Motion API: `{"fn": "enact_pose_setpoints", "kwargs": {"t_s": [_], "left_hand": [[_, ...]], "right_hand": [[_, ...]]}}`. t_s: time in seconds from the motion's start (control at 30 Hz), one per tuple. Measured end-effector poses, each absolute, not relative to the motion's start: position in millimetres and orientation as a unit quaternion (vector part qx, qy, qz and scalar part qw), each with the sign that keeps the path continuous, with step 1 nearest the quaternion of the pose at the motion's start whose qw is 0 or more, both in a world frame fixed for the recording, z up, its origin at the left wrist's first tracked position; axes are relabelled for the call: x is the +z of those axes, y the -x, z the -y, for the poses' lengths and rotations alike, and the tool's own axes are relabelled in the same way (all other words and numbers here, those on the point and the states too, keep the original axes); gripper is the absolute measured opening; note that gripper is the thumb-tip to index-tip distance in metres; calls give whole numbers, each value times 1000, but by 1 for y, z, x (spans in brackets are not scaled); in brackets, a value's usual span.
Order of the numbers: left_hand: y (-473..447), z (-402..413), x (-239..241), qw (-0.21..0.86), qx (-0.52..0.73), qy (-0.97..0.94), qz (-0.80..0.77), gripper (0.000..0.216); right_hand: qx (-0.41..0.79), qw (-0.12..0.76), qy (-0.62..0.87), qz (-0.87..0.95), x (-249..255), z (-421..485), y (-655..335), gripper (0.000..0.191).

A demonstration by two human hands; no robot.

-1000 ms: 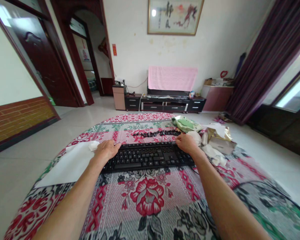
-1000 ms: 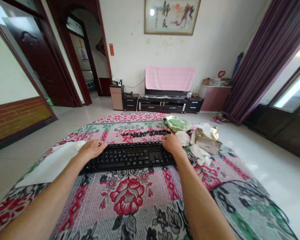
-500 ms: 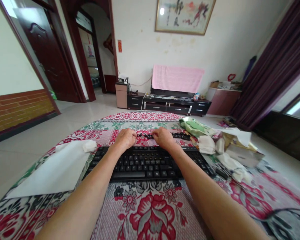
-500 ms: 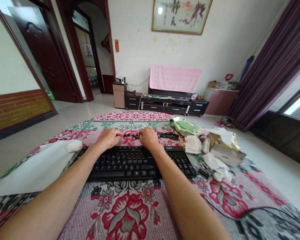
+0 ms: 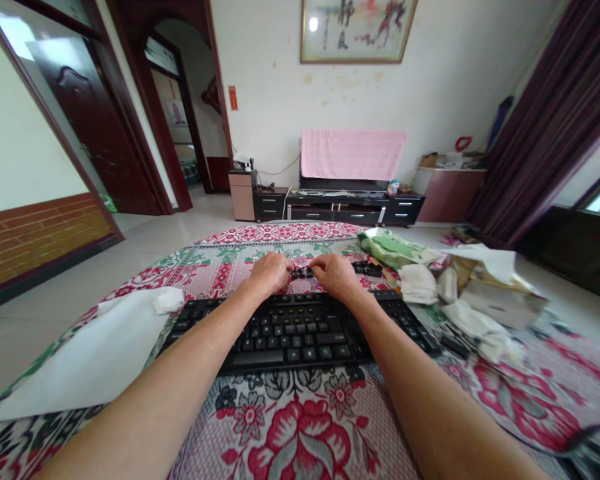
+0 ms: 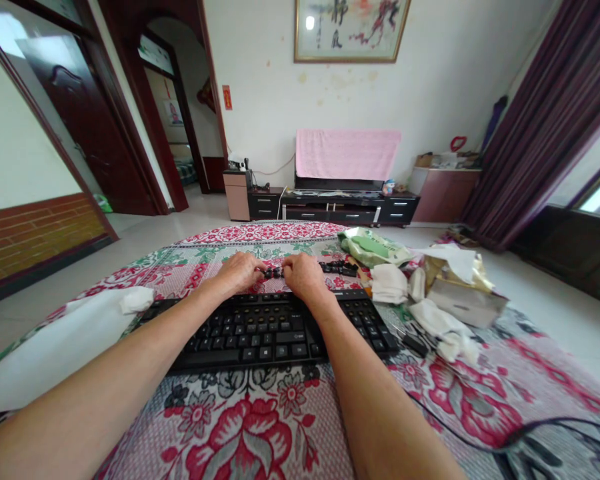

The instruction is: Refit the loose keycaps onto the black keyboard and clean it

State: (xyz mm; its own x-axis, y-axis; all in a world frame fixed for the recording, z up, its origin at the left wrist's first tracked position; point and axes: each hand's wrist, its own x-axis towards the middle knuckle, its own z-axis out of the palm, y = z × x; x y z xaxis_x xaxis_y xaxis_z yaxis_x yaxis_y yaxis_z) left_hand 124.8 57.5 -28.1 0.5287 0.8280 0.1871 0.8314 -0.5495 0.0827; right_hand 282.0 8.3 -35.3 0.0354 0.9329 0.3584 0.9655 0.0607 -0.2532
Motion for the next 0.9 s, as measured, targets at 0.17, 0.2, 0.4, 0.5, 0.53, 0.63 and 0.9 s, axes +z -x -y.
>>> {"fn": "enact_pose_setpoints", "kwargs": {"t_s": [0.17,0.2,0.4,0.5,0.53,0.63,0.9], "left_hand": [[-127,-56,-31,36,-54,880,471,26],[-127,-56,-31,45,-48,880,471,27],[-136,-55,-33,108,-4,882,458,31],[-136,-52,-28,125,-3,884,451,32],[-135,-49,-26,129,-9,885,447,33],[-124,-38,-15,148,-35,896,418,34],[-83,-11,-7,169,-137,904,367,32]], "right_hand": [[-29,246,679,691,-37,-8,-283,30],[-26,247,678,691,-37,-8,-283,30],[-17,251,681,687,-41,-9,-283,29],[-9,256,663,704,-43,-9,-281,28],[1,260,647,717,-43,-9,-279,28],[82,292,584,753,-39,-5,-274,27],[361,328,533,691,-13,12,-255,27]]}}
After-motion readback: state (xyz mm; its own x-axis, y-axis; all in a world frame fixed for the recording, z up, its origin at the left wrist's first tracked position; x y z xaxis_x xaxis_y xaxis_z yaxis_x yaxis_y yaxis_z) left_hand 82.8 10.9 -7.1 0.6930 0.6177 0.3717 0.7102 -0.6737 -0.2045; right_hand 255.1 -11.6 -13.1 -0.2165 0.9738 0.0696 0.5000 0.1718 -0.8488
